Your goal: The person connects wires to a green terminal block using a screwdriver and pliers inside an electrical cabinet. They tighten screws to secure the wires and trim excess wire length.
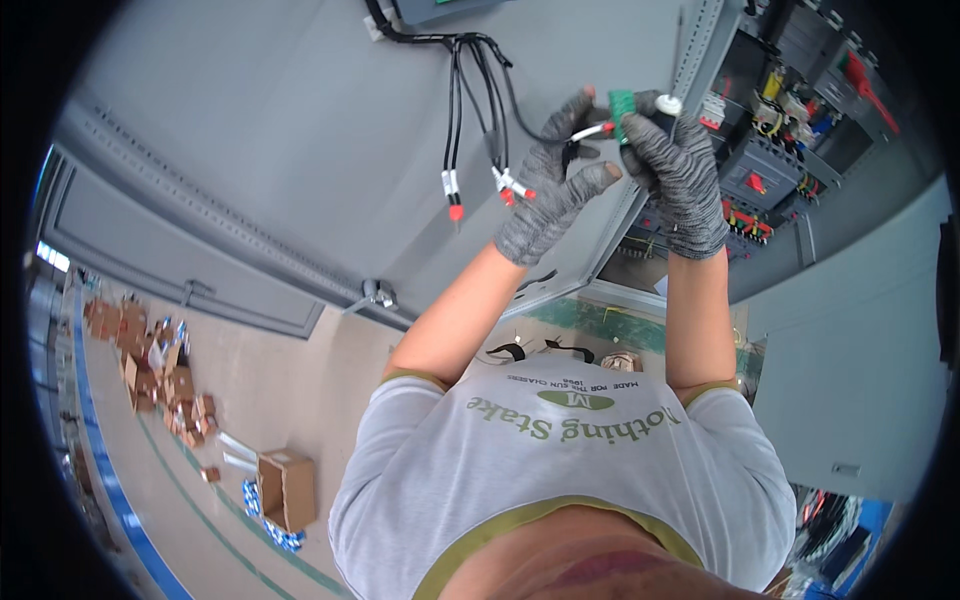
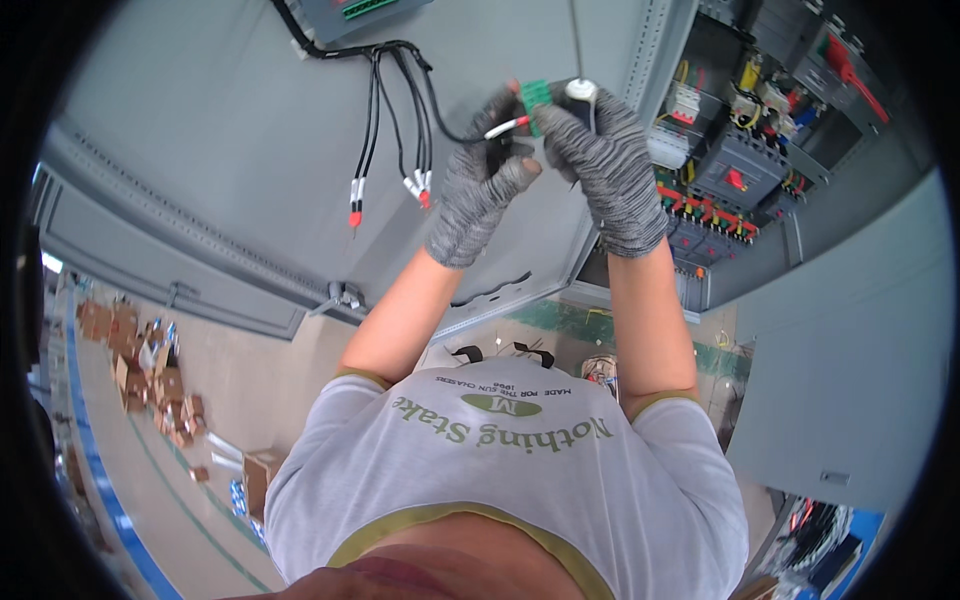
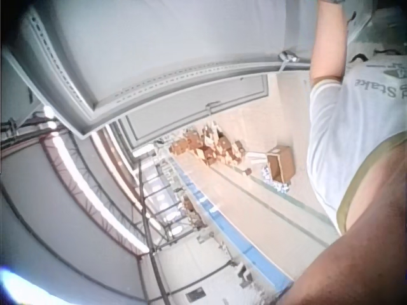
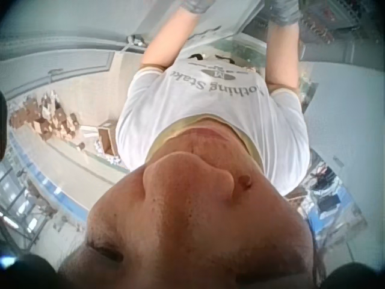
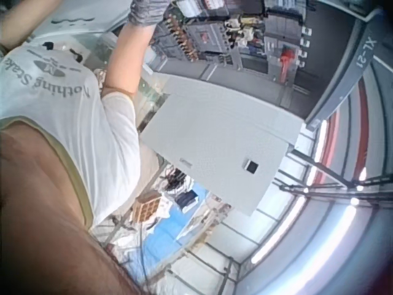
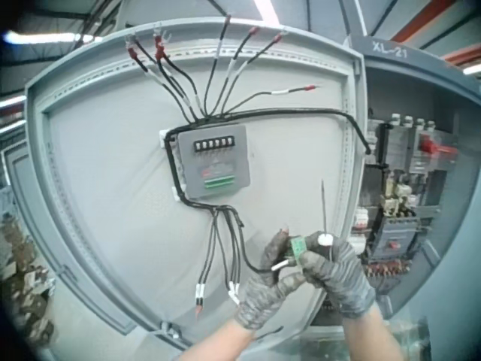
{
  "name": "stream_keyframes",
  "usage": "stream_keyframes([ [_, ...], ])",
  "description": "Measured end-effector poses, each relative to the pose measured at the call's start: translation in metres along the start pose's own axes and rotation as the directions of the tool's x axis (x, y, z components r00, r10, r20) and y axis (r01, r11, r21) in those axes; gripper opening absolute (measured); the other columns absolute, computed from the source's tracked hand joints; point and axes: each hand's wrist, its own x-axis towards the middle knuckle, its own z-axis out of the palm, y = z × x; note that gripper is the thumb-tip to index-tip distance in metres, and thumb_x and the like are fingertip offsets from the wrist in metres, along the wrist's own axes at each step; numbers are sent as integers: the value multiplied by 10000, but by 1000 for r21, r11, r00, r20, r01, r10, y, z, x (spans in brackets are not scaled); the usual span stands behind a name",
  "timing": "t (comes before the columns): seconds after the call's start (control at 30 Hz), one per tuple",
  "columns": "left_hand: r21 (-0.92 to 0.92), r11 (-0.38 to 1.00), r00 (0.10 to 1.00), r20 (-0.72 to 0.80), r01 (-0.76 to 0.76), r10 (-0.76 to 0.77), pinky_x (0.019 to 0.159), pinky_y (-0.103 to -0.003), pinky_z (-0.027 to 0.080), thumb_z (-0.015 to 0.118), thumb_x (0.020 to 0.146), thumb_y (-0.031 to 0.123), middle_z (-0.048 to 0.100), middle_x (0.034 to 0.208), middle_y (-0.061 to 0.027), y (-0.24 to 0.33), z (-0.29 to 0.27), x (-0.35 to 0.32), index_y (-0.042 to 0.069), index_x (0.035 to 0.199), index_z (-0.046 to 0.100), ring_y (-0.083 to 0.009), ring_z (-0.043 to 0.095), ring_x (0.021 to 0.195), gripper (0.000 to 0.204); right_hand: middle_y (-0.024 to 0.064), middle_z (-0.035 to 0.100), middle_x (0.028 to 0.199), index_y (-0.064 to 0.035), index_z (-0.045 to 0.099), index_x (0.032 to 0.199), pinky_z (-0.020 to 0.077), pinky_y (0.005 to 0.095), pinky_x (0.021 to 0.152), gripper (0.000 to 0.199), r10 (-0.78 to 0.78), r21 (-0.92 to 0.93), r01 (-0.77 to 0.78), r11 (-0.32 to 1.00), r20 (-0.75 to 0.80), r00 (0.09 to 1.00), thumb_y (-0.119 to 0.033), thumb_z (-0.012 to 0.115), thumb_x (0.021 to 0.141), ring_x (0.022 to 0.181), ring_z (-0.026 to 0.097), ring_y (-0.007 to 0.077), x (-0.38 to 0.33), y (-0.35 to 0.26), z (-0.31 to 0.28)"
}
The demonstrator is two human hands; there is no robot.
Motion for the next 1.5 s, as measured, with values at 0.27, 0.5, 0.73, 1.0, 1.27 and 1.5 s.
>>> stream_keyframes([
  [0.27, 497, 847, 818, -397, -188, 415, 811, -251, 483, 671, 852, -35, 516, 1038, -1, -1, -50, -61, 103, 1240, 465, -81, 521, 897, 460, -22, 567, 626, -65, 671, 951, 357, 191, 439, 202, 8, 38, -13, 999, 109, 994, -256, 691, 889, 503, 476, 34, 17, 14, -15],
  [0.5, 615, 754, 855, -240, -232, 459, 853, -305, 540, 683, 787, -108, 578, 1167, -116, 20, -52, -41, 31, 971, 613, -174, 616, 990, 241, -22, 596, 673, -63, 671, 987, 377, 184, 451, 231, -23, 110, 11, 994, 108, 994, -269, 697, 885, 540, 505, 31, 15, 17, -9],
  [0.73, 462, 848, 920, -150, -259, 362, 853, -382, 573, 627, 798, -113, 572, 1147, -160, 22, -59, -37, 19, 1007, 600, -223, 610, 1004, 249, -21, 598, 681, -63, 670, 1001, 386, 184, 461, 227, 0, 102, -7, 995, 68, 998, -259, 692, 889, 550, 511, 32, 15, 22, -9],
  [1.0, 330, 898, 928, -130, -291, 348, 826, -365, 562, 672, 826, -38, 583, 1148, -179, 19, -63, -32, 27, 1002, 624, -225, 603, 1006, 194, -24, 587, 678, -69, 668, 986, 391, 191, 471, 214, -6, 92, -1, 996, 72, 997, -238, 721, 867, 552, 510, 33, 14, 20, -9],
  [1.27, 286, 900, 897, -202, -330, 393, 897, -425, 555, 749, 740, -81, 621, 1068, -156, 12, -58, -27, 45, 906, 576, -261, 631, 1014, 271, -33, 588, 699, -65, 670, 971, 418, 203, 541, 214, -54, 139, 43, 989, 77, 996, -225, 747, 851, 588, 502, 34, 10, 25, -4],
  [1.5, 315, 883, 912, -103, -349, 397, 893, -437, 538, 693, 751, -67, 626, 1127, -196, 14, -65, -30, 20, 970, 616, -313, 641, 1028, 248, -29, 598, 712, -58, 673, 963, 426, 206, 549, 225, -69, 111, 60, 992, 82, 994, -234, 753, 846, 600, 512, 37, 13, 27, -5],
])
